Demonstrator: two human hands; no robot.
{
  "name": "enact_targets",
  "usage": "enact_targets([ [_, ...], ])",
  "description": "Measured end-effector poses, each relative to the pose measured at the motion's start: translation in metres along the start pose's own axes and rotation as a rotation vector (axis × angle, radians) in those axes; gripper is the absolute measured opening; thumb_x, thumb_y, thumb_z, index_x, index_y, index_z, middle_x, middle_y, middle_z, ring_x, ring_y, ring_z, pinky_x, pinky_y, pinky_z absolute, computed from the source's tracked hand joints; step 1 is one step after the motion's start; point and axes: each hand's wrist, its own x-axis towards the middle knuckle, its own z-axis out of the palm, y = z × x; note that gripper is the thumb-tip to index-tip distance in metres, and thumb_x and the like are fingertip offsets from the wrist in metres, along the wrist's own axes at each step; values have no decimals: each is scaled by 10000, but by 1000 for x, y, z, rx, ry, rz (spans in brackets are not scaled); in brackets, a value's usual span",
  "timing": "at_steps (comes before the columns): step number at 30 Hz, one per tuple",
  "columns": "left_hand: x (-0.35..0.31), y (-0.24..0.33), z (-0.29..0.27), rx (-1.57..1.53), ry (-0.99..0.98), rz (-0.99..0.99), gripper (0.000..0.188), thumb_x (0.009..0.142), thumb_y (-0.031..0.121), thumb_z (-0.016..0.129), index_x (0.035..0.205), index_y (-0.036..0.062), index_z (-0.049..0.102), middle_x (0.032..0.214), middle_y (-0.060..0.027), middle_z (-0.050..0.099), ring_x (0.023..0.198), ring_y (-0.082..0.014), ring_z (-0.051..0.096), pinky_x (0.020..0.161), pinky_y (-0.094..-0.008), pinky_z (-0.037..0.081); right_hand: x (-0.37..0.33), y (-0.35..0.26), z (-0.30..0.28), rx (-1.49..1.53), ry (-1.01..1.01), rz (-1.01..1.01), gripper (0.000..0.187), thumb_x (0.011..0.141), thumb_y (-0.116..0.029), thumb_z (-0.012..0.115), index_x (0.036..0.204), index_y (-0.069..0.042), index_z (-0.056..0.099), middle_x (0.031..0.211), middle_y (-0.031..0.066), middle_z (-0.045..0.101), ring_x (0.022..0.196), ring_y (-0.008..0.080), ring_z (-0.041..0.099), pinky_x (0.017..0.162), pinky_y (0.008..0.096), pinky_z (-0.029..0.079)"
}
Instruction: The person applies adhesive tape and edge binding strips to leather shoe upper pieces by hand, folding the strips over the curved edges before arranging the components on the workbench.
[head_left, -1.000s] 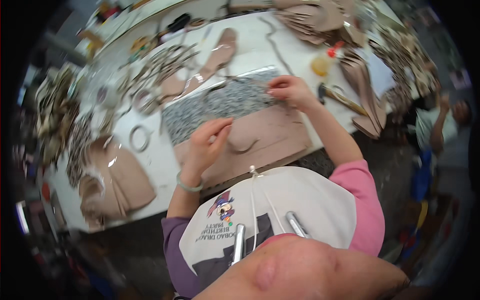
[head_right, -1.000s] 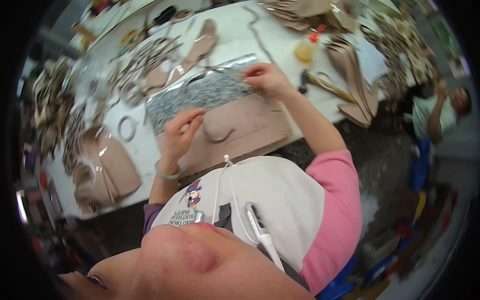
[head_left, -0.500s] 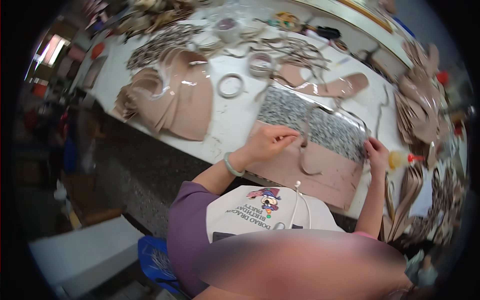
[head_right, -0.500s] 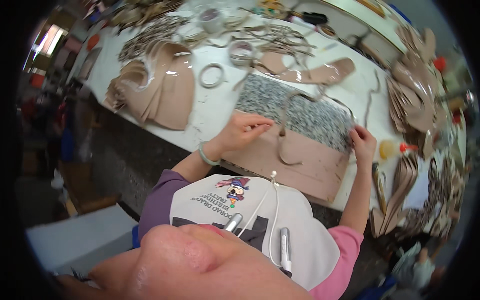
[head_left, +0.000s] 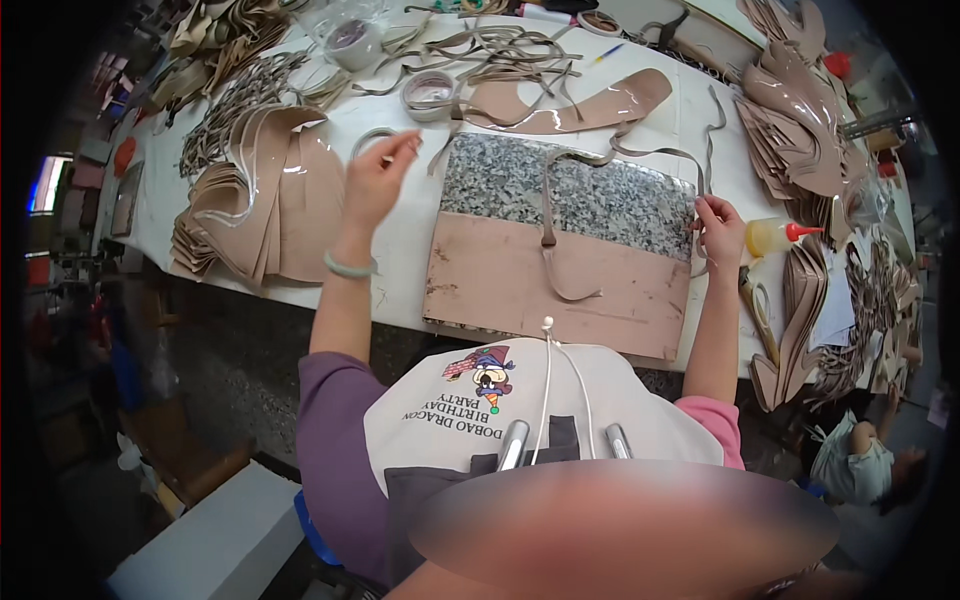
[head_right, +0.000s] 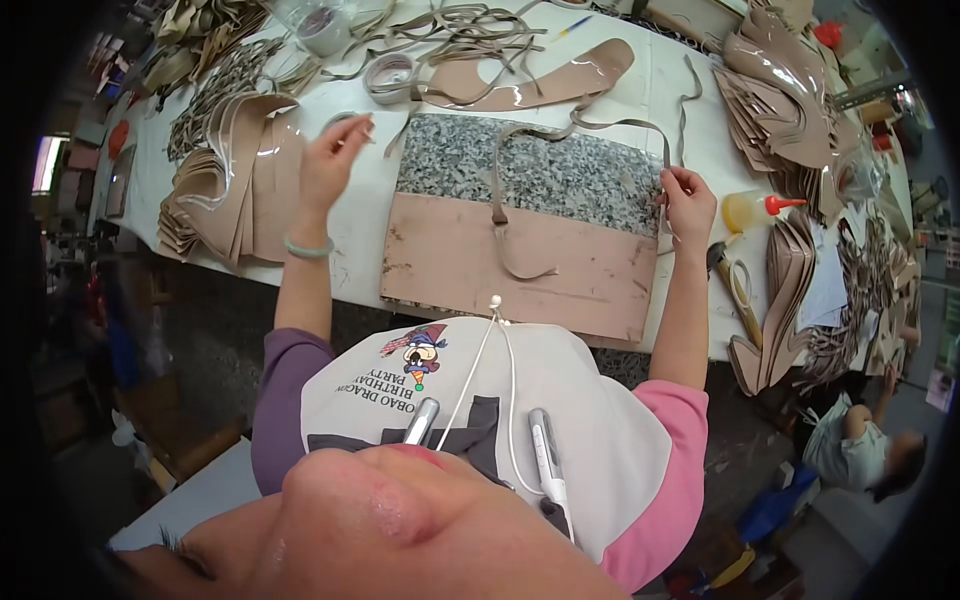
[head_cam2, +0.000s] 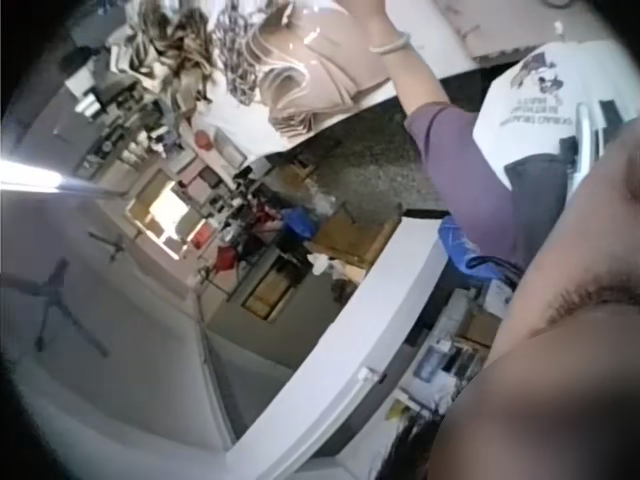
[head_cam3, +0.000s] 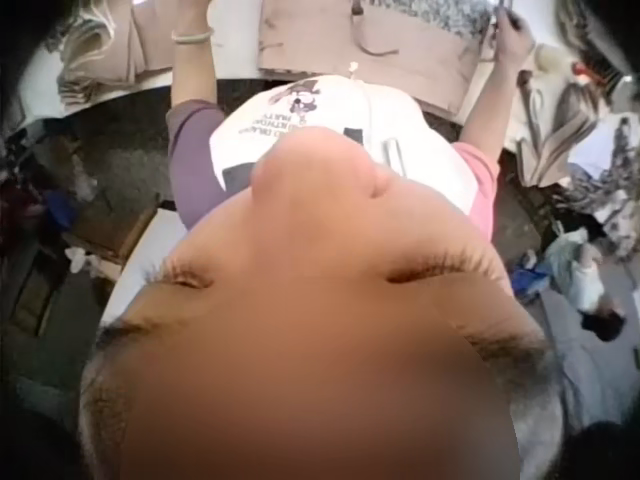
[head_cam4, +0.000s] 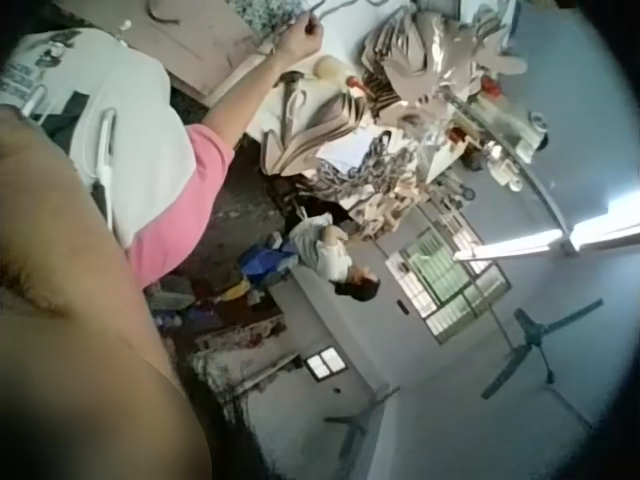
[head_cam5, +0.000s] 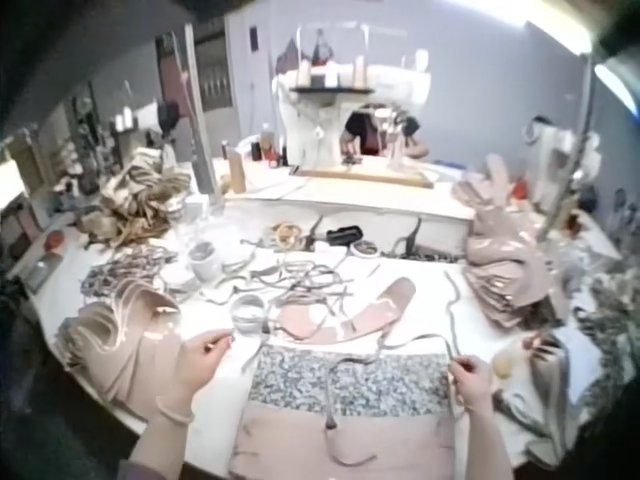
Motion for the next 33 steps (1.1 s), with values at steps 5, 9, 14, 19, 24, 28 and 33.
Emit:
enact_targets([
  [5, 68, 3, 18, 301, -24, 134, 245, 861, 171, 651, 1071, 51, 683, 899, -97, 706, 767, -146, 645, 678, -272, 500, 15, 32, -10, 32, 95, -87, 230, 827, -150, 716, 972, 19, 658, 756, -3, 635, 614, 41, 546, 505, 184, 392],
  [9, 120, -17, 44, 533, -185, 215, 263, 854, 186, 642, 1075, 49, 682, 944, -120, 702, 822, -203, 658, 719, -308, 500, 18, 40, -14, 57, 159, -78, 229, 831, -149, 715, 966, 25, 652, 729, -7, 619, 565, 37, 504, 491, 181, 386],
  [14, 160, -17, 72, 635, -285, 204, 256, 844, 227, 620, 1019, 55, 692, 947, -157, 685, 854, -306, 654, 764, -373, 504, 4, 25, -11, 151, 125, 62, 219, 844, -144, 701, 976, 14, 627, 670, -24, 583, 496, 29, 449, 435, 184, 340],
  [19, 160, -9, 89, 595, -548, 202, 260, 839, 187, 661, 1038, 20, 679, 955, -136, 692, 851, -224, 658, 770, -311, 505, -4, 21, -8, 205, 128, 83, 221, 851, -148, 698, 982, 7, 612, 631, -43, 558, 476, 19, 422, 427, 188, 312],
  [24, 140, -4, 103, 542, -791, 79, 259, 795, 159, 695, 1002, 4, 672, 951, -140, 689, 830, -229, 652, 764, -315, 508, -5, 23, -1, 185, 129, 30, 217, 860, -149, 685, 984, 18, 622, 645, -44, 581, 493, 12, 432, 454, 183, 329],
  [28, 133, -6, 106, 744, -791, 196, 294, 782, 142, 699, 1047, 22, 661, 937, -113, 688, 861, -234, 636, 797, -304, 492, -4, 25, 2, 194, 141, 15, 220, 864, -164, 679, 979, 18, 632, 636, -46, 581, 501, 13, 439, 462, 184, 339],
  [33, 139, 4, 93, 179, -680, -80, 278, 887, 162, 615, 1127, 23, 641, 924, -68, 689, 863, -177, 630, 784, -301, 501, -5, 32, -1, -48, 150, -55, 244, 860, -203, 680, 963, 15, 644, 568, -40, 543, 506, 17, 450, 474, 201, 363],
])
